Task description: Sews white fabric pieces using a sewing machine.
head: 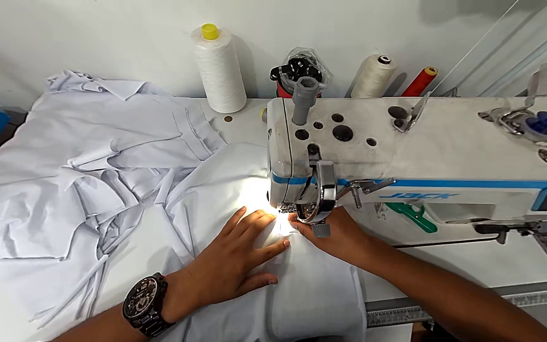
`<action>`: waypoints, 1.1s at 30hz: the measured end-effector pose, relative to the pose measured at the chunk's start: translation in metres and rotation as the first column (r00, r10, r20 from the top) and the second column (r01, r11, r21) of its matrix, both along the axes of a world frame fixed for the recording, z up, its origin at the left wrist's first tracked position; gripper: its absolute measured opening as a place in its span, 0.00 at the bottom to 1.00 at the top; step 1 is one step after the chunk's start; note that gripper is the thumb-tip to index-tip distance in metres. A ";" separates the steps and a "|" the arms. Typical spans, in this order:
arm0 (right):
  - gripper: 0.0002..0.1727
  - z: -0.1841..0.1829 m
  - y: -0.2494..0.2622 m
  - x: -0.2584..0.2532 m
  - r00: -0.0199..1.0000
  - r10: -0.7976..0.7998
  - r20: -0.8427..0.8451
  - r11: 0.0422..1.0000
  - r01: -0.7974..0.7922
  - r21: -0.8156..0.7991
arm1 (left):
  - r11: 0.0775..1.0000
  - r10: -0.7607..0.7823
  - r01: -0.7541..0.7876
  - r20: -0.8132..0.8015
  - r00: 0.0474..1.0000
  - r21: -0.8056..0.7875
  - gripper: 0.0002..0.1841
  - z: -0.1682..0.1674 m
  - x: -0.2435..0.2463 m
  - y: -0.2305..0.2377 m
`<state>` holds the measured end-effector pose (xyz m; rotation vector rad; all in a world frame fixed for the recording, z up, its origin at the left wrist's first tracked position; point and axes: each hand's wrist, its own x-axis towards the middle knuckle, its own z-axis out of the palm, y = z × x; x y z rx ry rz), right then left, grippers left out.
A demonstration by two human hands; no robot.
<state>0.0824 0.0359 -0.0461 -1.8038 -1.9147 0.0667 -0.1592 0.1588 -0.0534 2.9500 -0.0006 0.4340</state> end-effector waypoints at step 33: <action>0.30 -0.011 -0.117 -0.077 0.957 0.257 0.135 0.963 -0.242 -0.118 | 0.515 0.838 -0.819 -0.055 0.544 -0.254 0.16 0.050 -0.058 -0.114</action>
